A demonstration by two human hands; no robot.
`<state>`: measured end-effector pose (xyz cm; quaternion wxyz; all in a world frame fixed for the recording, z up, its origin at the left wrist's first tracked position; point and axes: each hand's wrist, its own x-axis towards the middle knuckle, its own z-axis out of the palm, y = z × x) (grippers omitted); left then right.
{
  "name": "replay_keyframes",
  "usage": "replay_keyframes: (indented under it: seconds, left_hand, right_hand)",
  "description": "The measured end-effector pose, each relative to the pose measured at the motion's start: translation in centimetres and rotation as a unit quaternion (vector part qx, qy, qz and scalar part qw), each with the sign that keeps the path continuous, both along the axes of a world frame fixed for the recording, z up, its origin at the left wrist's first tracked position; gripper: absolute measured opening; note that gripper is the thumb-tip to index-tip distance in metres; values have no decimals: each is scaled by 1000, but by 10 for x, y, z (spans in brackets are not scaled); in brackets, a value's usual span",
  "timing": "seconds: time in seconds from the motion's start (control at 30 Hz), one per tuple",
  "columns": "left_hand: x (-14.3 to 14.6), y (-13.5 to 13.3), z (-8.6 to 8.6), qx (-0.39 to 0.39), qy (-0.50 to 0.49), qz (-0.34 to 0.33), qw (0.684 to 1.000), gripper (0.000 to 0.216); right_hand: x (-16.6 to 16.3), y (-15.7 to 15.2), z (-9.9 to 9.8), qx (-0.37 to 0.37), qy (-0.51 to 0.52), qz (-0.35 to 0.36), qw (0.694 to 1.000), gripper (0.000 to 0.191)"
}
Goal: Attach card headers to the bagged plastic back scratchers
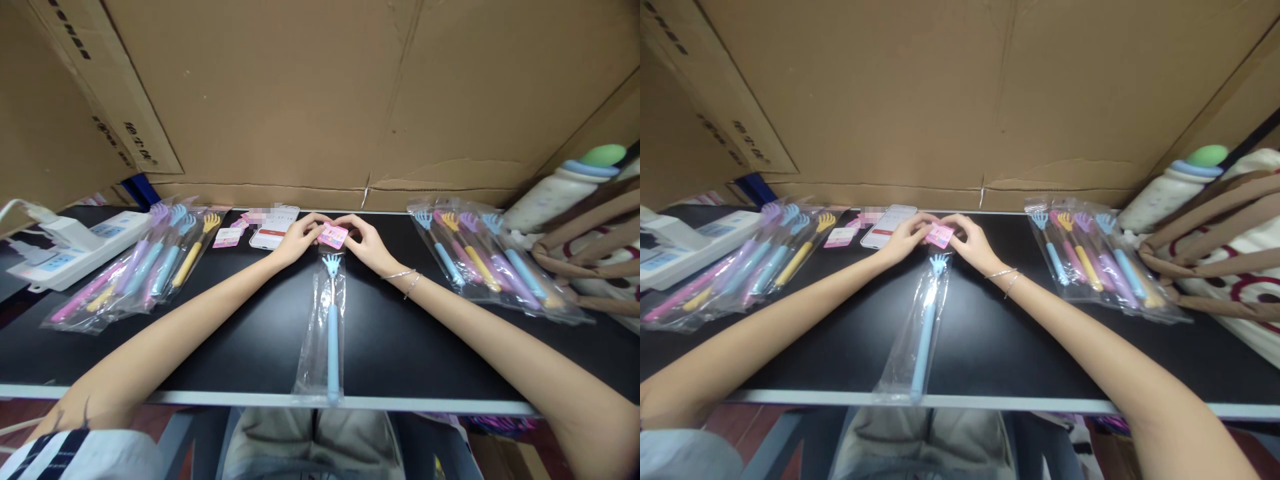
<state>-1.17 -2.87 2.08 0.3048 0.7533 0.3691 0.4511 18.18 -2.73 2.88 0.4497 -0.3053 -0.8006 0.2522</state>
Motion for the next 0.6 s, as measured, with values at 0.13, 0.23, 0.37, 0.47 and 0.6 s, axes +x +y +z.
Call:
replay_keyframes:
  seconds: [0.13,0.23,0.37,0.47,0.6]
  left_hand:
    - [0,0,0,5,33,-8,999,31]
    - [1,0,-1,29,63,-4,998,28]
    - [3,-2,-1,87,157,80,980,26]
    - [5,-4,-2,118,234,106,959,27]
    - [7,-4,-3,134,308,78,939,29]
  right_hand:
    - [0,-3,3,44,-18,-19,999,14]
    - [0,-2,3,63,-18,-38,997,16]
    - [1,6,-3,6,35,-73,997,25]
    - [3,14,-9,-48,90,-63,993,28]
    - [5,21,-15,-78,109,-67,989,29]
